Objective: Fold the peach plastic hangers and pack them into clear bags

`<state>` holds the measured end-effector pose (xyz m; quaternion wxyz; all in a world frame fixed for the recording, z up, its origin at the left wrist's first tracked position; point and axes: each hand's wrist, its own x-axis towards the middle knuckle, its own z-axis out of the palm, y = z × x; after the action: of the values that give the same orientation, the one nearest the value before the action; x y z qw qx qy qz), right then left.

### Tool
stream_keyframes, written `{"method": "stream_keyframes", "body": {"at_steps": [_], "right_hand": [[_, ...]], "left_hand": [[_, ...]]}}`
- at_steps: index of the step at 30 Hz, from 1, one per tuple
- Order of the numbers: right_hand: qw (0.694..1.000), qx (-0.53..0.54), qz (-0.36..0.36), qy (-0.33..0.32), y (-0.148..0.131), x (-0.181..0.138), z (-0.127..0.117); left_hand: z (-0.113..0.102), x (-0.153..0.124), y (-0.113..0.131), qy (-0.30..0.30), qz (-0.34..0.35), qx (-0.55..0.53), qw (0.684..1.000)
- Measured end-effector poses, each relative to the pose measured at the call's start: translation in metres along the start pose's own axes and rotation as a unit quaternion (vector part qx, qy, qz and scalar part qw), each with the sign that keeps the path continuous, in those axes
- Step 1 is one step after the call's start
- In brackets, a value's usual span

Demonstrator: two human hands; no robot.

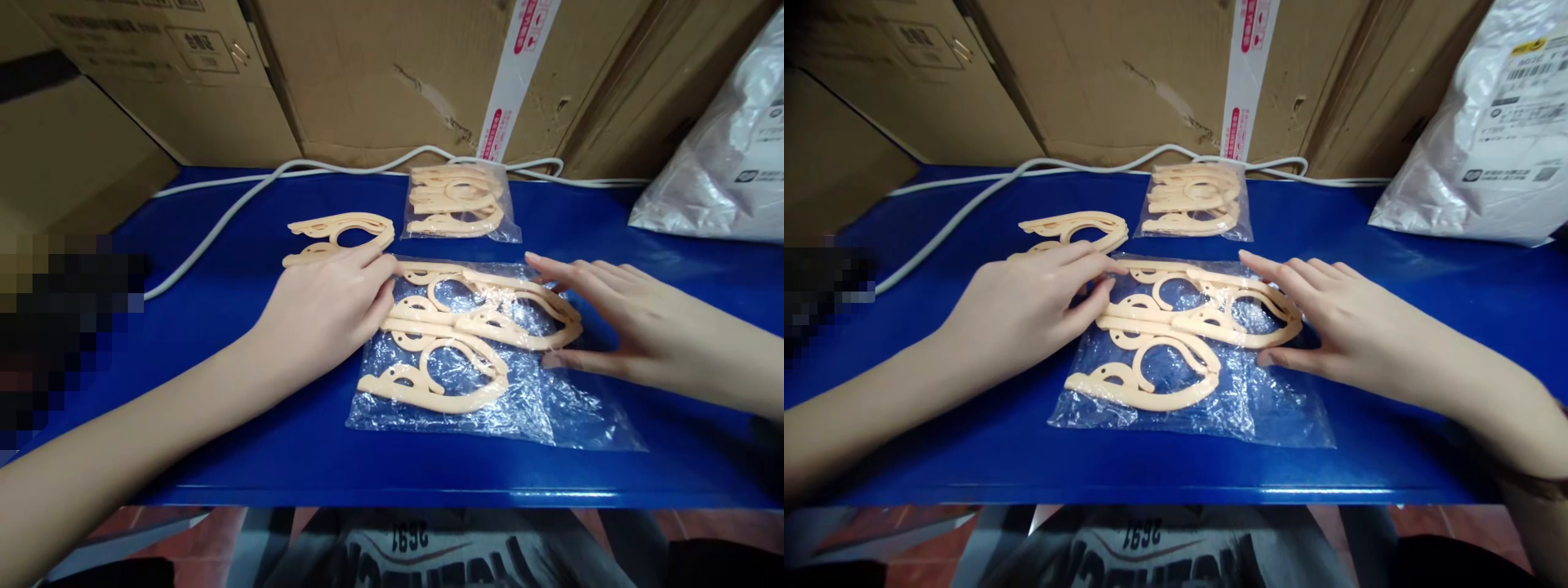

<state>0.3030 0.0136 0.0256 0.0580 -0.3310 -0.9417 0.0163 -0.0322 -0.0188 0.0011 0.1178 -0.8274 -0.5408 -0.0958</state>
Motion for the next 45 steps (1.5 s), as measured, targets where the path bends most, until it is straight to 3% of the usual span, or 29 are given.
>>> {"method": "stream_keyframes", "body": {"at_steps": [5,15,22,28,32,45], "right_hand": [[1.000,0.014,0.024,-0.005,0.000,0.000,-0.001],[0.998,0.021,0.035,0.039,-0.016,0.010,0.012],[0.991,0.118,0.030,0.048,-0.010,0.010,0.013],[0.978,0.178,0.074,0.080,-0.014,0.016,0.020],[0.978,0.164,0.088,0.095,-0.016,0.018,0.024],[0.989,0.080,0.039,0.119,-0.024,0.024,0.030]], "left_hand": [[-0.004,0.002,-0.002,-0.052,-0.041,0.014,0.998],[0.002,0.003,-0.003,-0.040,-0.034,-0.006,0.999],[0.006,0.003,-0.009,-0.037,-0.017,0.000,0.999],[0.005,0.003,-0.009,-0.032,-0.020,-0.008,0.999],[0.003,0.003,-0.007,-0.041,-0.037,-0.009,0.998],[0.003,0.006,-0.002,-0.027,-0.047,-0.001,0.999]]}}
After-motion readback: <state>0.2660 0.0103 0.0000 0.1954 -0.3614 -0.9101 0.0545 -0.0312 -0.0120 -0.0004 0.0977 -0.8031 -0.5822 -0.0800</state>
